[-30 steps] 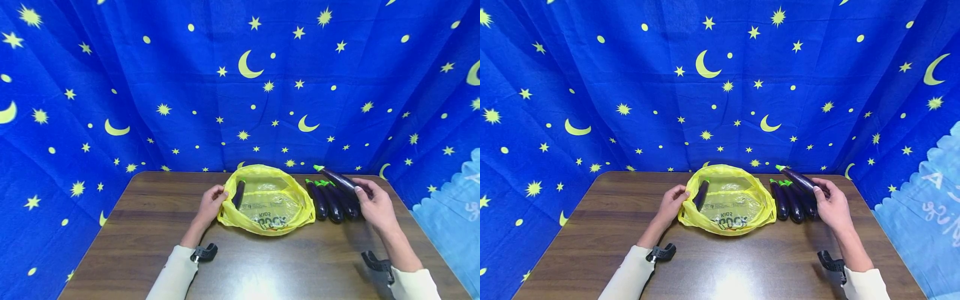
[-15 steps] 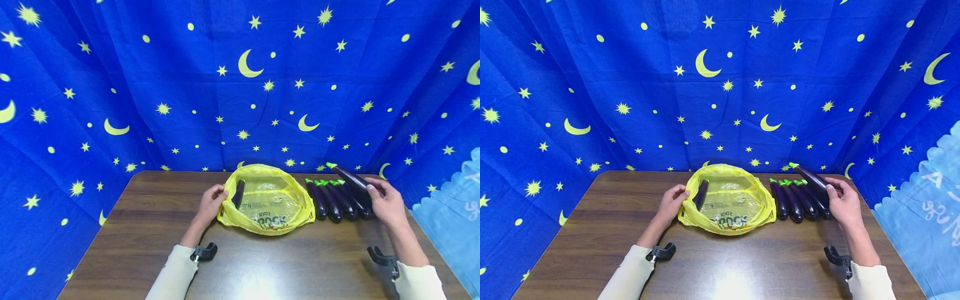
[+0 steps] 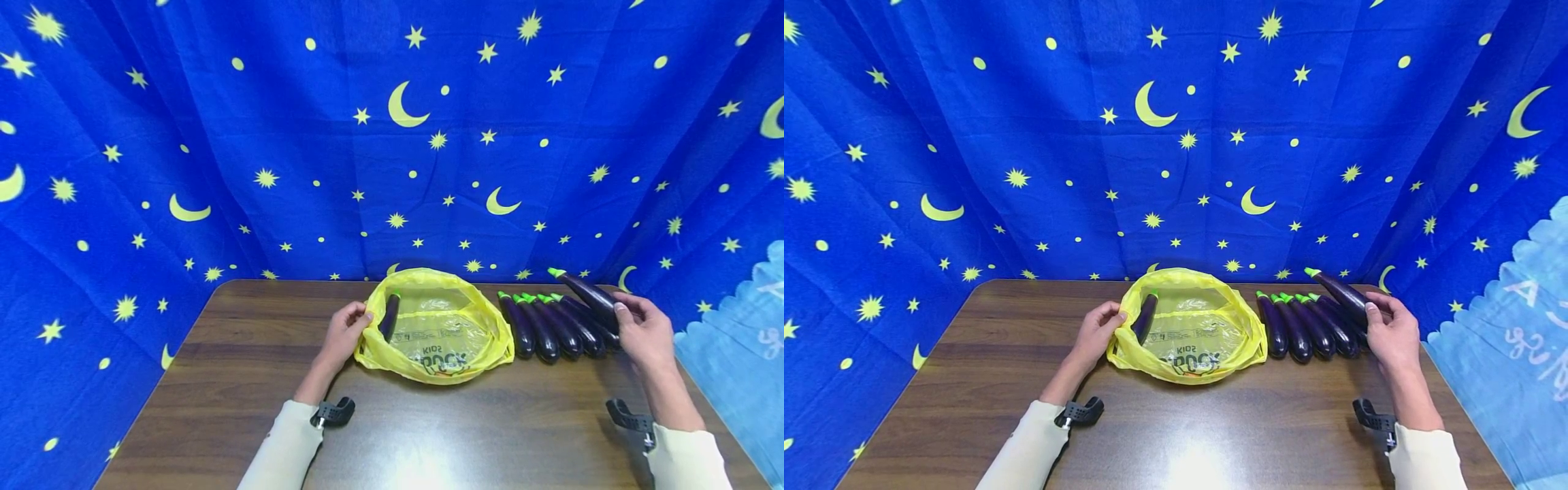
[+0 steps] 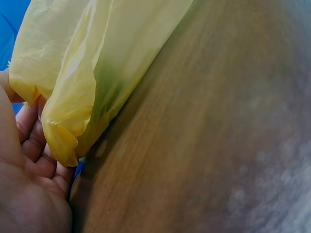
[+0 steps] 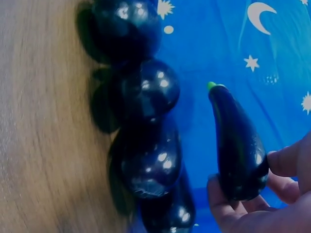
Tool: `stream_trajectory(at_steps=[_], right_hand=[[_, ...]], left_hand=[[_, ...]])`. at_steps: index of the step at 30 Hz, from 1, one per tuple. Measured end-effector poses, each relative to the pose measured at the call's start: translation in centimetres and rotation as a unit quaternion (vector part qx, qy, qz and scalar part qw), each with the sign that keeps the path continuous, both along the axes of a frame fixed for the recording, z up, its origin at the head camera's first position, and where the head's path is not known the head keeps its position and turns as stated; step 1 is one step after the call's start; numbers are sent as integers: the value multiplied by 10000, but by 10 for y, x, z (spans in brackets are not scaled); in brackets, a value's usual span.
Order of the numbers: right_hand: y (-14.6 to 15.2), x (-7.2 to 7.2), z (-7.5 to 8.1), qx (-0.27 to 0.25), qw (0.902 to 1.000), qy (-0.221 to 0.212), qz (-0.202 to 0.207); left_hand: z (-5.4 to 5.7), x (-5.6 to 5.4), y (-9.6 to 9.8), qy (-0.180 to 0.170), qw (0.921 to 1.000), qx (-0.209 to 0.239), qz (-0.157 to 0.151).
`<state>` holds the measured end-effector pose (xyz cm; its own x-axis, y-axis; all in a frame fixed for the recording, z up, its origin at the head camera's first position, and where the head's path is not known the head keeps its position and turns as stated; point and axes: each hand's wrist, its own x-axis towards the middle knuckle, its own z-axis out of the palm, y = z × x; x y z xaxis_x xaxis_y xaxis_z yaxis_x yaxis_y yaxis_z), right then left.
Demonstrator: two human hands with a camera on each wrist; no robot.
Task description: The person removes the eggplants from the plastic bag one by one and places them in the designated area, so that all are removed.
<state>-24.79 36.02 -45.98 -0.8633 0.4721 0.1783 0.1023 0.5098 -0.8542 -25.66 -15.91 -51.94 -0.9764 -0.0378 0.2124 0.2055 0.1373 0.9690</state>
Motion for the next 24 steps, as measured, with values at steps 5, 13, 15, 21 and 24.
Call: stream_trajectory(at_steps=[5,13,15,21,24], right_hand=[[7,-4,-4,-277,9988,290,-269],[19,-10,-9,-294,9972,103,-677],[22,-10,-12,-376,9968,87,-703],[32,-11,-21,-633,9950,142,-756],[36,-12,-24,-767,9941,100,-760]], left_hand=[[20,13,3,86,9999,-15,-97],[13,10,5,115,9998,-62,132],[13,10,5,153,9997,-83,160],[11,9,4,104,9999,-52,110],[8,7,3,50,10000,-43,74]])
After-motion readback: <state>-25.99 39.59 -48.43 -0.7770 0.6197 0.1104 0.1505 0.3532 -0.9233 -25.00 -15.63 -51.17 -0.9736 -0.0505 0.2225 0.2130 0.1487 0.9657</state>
